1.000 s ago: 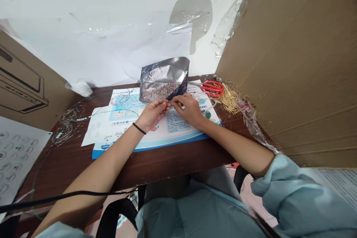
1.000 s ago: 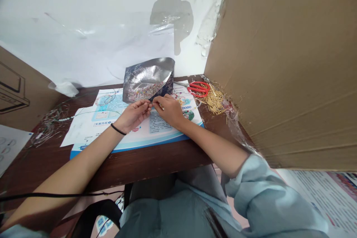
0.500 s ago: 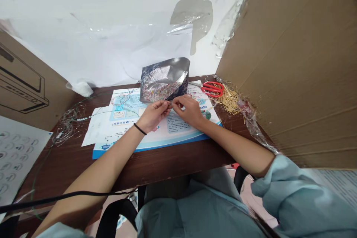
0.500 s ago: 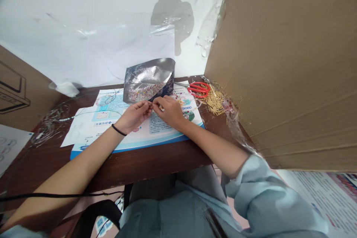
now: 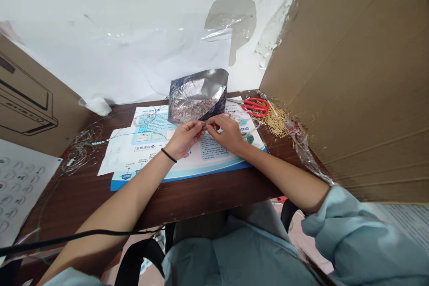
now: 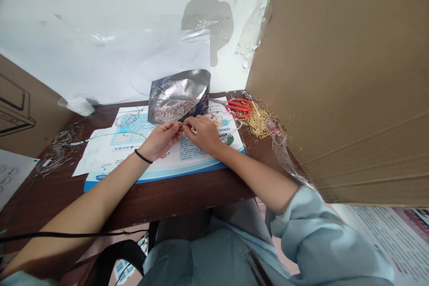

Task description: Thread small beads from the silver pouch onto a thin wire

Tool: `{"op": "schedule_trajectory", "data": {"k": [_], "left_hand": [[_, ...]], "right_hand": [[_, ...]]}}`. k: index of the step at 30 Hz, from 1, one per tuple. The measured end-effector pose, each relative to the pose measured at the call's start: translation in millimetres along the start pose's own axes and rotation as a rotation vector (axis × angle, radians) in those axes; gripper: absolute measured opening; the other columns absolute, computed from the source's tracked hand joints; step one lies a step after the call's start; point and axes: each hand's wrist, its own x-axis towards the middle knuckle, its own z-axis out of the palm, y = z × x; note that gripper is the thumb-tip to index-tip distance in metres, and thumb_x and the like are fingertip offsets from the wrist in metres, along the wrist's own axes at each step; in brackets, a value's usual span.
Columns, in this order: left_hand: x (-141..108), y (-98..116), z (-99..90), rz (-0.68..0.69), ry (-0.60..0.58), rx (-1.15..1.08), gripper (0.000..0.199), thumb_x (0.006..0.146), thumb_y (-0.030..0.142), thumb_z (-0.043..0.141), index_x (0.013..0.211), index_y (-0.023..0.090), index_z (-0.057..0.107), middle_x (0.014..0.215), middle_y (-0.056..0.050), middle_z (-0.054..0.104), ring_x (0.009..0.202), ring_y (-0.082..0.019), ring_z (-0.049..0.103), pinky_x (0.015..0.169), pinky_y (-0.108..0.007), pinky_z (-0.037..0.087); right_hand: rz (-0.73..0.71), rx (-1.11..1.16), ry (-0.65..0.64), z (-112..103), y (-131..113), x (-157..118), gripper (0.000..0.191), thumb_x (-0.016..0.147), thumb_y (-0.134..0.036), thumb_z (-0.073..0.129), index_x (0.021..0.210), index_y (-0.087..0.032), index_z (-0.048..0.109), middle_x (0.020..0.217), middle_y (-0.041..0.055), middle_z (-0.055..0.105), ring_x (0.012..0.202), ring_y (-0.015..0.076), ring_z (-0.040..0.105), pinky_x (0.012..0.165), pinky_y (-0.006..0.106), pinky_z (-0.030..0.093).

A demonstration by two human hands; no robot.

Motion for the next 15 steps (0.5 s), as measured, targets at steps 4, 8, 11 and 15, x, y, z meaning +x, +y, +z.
{"op": "schedule_trajectory", "data": {"k": [4, 8, 11, 15], "left_hand": [[0.1, 0.3, 0.2, -0.003, 0.001, -0.006, 0.01, 0.079, 0.022, 0.077, 0.077, 0.014, 0.071, 0.073, -0.001, 0.065, 0.065, -0.007, 0.054, 0.071, -0.023, 0.047], [-0.6, 1.0, 1.2, -0.012, 0.004, -0.017, 0.013, 0.079, 0.024, 0.077, 0.076, 0.013, 0.07, 0.072, -0.001, 0.064, 0.065, -0.007, 0.054, 0.07, -0.022, 0.048], [-1.8, 1.7, 2.2, -0.002, 0.003, -0.009, 0.016, 0.077, 0.026, 0.08, 0.076, 0.014, 0.07, 0.07, 0.0, 0.063, 0.065, -0.007, 0.055, 0.068, -0.021, 0.048], [-2.7, 2.3, 3.4, -0.002, 0.011, -0.008, 0.019, 0.073, 0.028, 0.082, 0.074, 0.015, 0.069, 0.069, 0.001, 0.062, 0.064, -0.007, 0.054, 0.067, -0.021, 0.048]], "right_hand": [[-0.016, 0.013, 0.006, 0.7, 1.2, -0.1, 0.015, 0.091, -0.021, 0.051, 0.082, -0.02, 0.063, 0.077, 0.0038, 0.064, 0.075, 0.0161, 0.056, 0.073, 0.029, 0.043], [-0.014, 0.01, -0.004, 2.0, 2.8, -0.6, 0.014, 0.091, -0.021, 0.051, 0.082, -0.02, 0.062, 0.078, 0.0028, 0.064, 0.073, 0.0147, 0.055, 0.073, 0.029, 0.044], [-0.038, 0.012, 0.021, 3.9, 4.7, -1.1, 0.013, 0.091, -0.021, 0.052, 0.082, -0.021, 0.062, 0.077, 0.0024, 0.064, 0.072, 0.0144, 0.055, 0.072, 0.028, 0.044], [-0.069, 0.021, 0.048, 6.0, 7.1, -1.8, 0.013, 0.091, -0.021, 0.052, 0.082, -0.02, 0.062, 0.076, 0.0026, 0.064, 0.071, 0.0147, 0.056, 0.071, 0.029, 0.044]]}}
